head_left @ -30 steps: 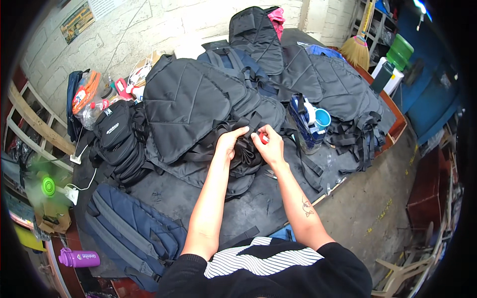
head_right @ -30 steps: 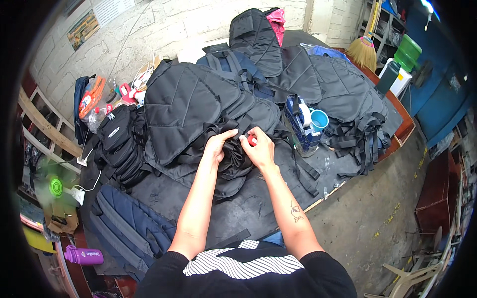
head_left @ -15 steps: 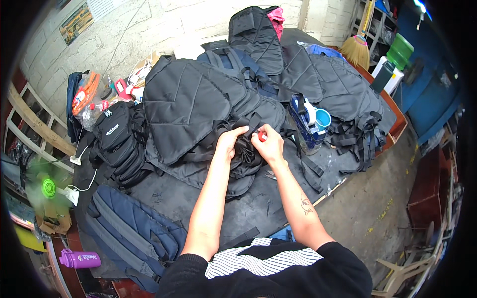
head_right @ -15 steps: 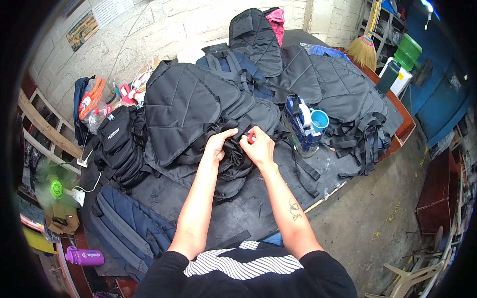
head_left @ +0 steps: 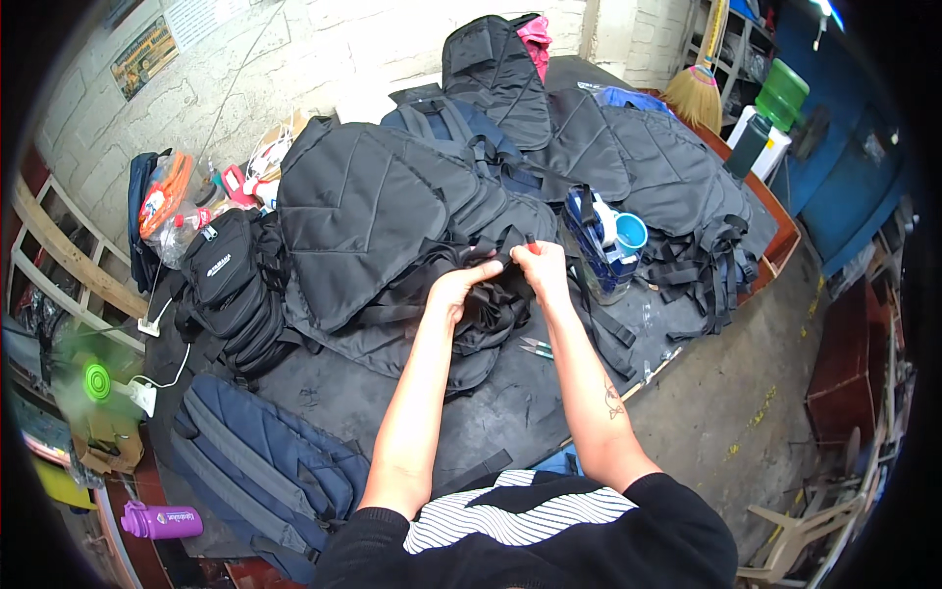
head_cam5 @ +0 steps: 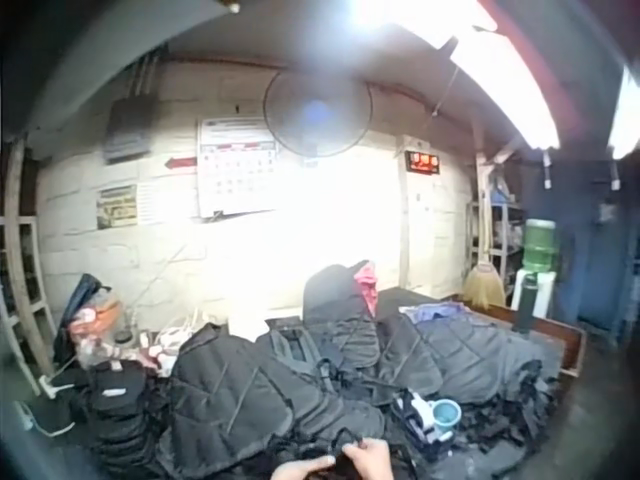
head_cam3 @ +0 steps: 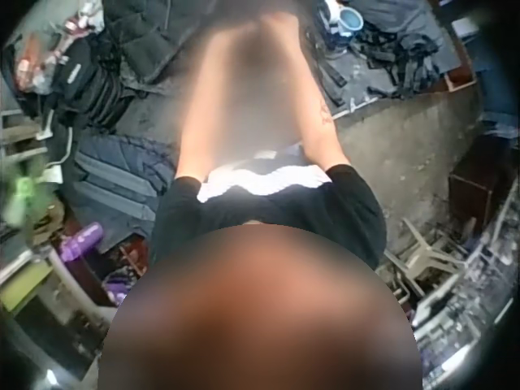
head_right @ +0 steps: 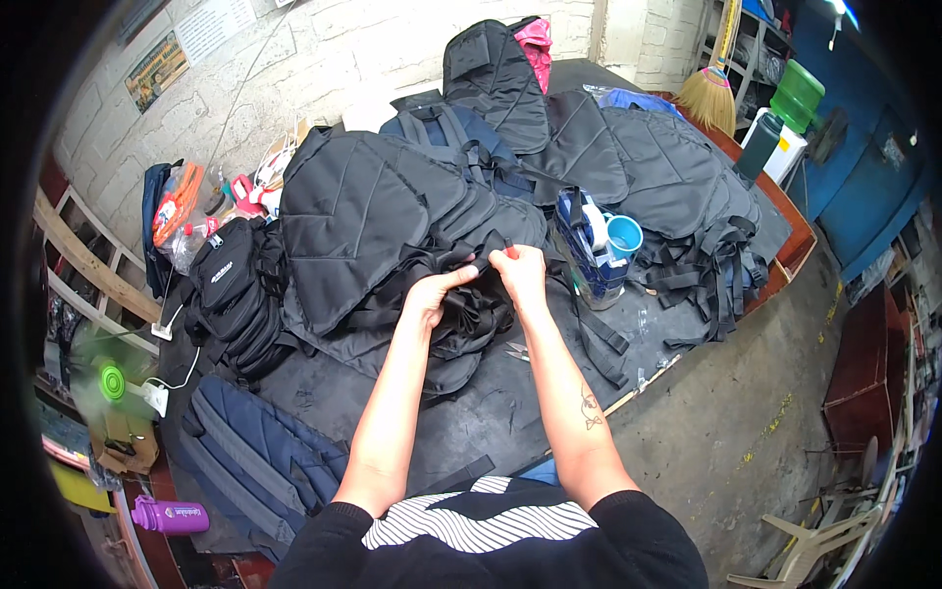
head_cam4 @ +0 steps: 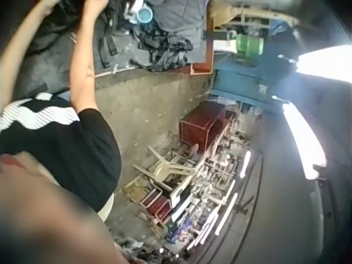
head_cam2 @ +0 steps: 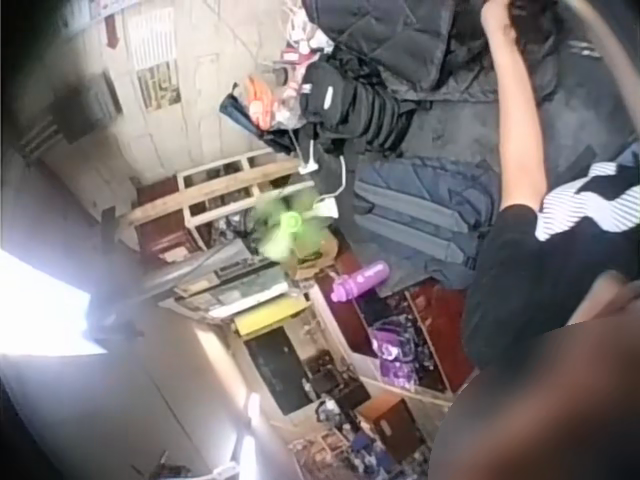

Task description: Trim excess threads and finish straps on black backpacks using thread snips.

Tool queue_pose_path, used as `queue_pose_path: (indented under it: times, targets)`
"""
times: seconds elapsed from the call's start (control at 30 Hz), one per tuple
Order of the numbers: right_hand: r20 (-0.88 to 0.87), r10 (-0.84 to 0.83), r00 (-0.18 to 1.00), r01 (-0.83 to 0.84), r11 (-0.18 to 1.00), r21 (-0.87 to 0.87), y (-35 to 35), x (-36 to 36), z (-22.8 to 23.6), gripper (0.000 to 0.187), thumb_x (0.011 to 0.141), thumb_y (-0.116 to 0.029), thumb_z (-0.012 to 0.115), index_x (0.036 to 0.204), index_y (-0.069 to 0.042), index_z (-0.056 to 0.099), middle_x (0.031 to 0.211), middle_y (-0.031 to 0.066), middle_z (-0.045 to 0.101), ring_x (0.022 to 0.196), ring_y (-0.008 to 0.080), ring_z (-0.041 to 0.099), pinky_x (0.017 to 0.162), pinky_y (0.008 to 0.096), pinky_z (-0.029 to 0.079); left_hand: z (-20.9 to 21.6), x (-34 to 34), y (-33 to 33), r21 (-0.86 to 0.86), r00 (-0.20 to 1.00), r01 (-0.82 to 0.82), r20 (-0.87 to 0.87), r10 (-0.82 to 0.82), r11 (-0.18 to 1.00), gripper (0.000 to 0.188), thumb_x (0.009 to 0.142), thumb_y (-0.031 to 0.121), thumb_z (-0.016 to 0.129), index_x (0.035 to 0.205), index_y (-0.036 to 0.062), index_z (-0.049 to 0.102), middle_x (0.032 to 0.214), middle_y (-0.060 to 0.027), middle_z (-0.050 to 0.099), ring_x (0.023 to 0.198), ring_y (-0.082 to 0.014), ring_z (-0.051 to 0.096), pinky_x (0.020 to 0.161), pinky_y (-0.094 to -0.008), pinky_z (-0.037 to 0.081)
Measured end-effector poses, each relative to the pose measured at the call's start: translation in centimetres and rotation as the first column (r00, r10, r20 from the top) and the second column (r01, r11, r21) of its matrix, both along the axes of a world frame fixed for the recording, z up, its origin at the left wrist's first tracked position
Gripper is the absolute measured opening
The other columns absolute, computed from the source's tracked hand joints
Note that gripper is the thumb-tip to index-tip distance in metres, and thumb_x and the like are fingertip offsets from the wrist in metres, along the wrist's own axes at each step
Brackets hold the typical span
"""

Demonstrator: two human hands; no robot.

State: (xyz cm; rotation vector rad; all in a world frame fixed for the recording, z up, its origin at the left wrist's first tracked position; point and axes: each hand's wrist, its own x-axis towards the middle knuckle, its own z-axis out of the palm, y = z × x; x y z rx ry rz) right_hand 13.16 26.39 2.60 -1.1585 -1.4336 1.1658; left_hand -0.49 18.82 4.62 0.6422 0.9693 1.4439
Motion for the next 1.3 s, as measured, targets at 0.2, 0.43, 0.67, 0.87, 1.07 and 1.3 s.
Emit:
queue_pose_path:
  times: [0.2, 0.43, 0.67, 0.87, 1.07, 1.3]
  targets:
    - [-0.261, 0.035, 0.965, -0.087, 0.978, -0.190, -1.4, -1.1, 2.4, 0.019, 0.075, -0.014, 0.063, 0.063, -0.002, 0.055, 0.049, -0.0059, 0.040, 0.037, 0.0028, 0.031, 0.036, 0.0200, 0.021, -0.4, 0.5, 0.3, -0.092, 0.999, 0.024, -0.022, -0.026, 0.995, 0.025, 0.073, 0.012, 0.070, 0.096, 0.0037, 0.064, 0.094, -0.0054, 0.063, 0.085, -0.0138, 0.058, 0.079, -0.0251, 0.043]
    - [-0.364, 0.128, 0.923, -0.160, 0.985, -0.059, -3.0, -1.6, 1.4, 0.026, 0.085, -0.026, 0.057, 0.072, -0.004, 0.055, 0.054, -0.0029, 0.044, 0.044, 0.0036, 0.033, 0.041, 0.0194, 0.024, -1.2, -0.2, 1.2, -0.203, 0.972, -0.227, 0.015, 0.235, 0.952, 0.026, 0.071, 0.019, 0.067, 0.084, -0.0038, 0.063, 0.080, -0.0101, 0.064, 0.069, -0.0184, 0.059, 0.064, -0.0284, 0.046]
    - [0.262, -0.133, 0.956, 0.023, 0.923, 0.385, -4.3, -1.2, 0.3, 0.028, 0.074, -0.029, 0.062, 0.077, -0.002, 0.055, 0.067, 0.0133, 0.058, 0.063, 0.0278, 0.059, 0.059, 0.0342, 0.045, -1.0, -2.3, 1.3, -0.239, 0.995, -0.094, -0.002, 0.096, 0.967, 0.020, 0.072, 0.016, 0.065, 0.085, 0.0002, 0.064, 0.080, -0.0084, 0.064, 0.071, -0.0177, 0.061, 0.068, -0.0289, 0.048]
    - [0.329, -0.109, 0.938, -0.014, 0.936, 0.351, -3.9, -1.1, 0.8, 0.023, 0.069, -0.024, 0.061, 0.076, -0.002, 0.055, 0.064, 0.0127, 0.057, 0.060, 0.0277, 0.058, 0.057, 0.0348, 0.045, -0.9, -3.9, 1.9, -0.292, 0.998, 0.059, 0.017, -0.056, 0.955, 0.017, 0.072, 0.015, 0.063, 0.081, 0.0003, 0.063, 0.070, -0.0085, 0.063, 0.058, -0.0188, 0.060, 0.055, -0.0298, 0.050]
    - [0.325, -0.102, 0.940, -0.025, 0.931, 0.363, -4.0, -1.4, 1.1, 0.023, 0.069, -0.024, 0.061, 0.074, -0.002, 0.055, 0.064, 0.0130, 0.057, 0.061, 0.0282, 0.058, 0.058, 0.0348, 0.045, -0.9, -4.1, 1.8, -0.291, 0.998, 0.067, 0.023, -0.063, 0.954, 0.015, 0.072, 0.013, 0.062, 0.080, 0.0001, 0.063, 0.070, -0.0080, 0.063, 0.058, -0.0187, 0.060, 0.056, -0.0295, 0.050]
    - [0.346, -0.064, 0.936, -0.060, 0.940, 0.336, -4.1, -1.0, 1.3, 0.024, 0.070, -0.025, 0.061, 0.075, -0.002, 0.056, 0.065, 0.0136, 0.058, 0.062, 0.0290, 0.059, 0.059, 0.0351, 0.045, -1.6, -4.1, 2.1, -0.288, 0.997, 0.070, 0.001, -0.073, 0.955, 0.017, 0.071, 0.016, 0.064, 0.079, 0.0013, 0.064, 0.076, -0.0072, 0.065, 0.064, -0.0183, 0.062, 0.060, -0.0290, 0.050]
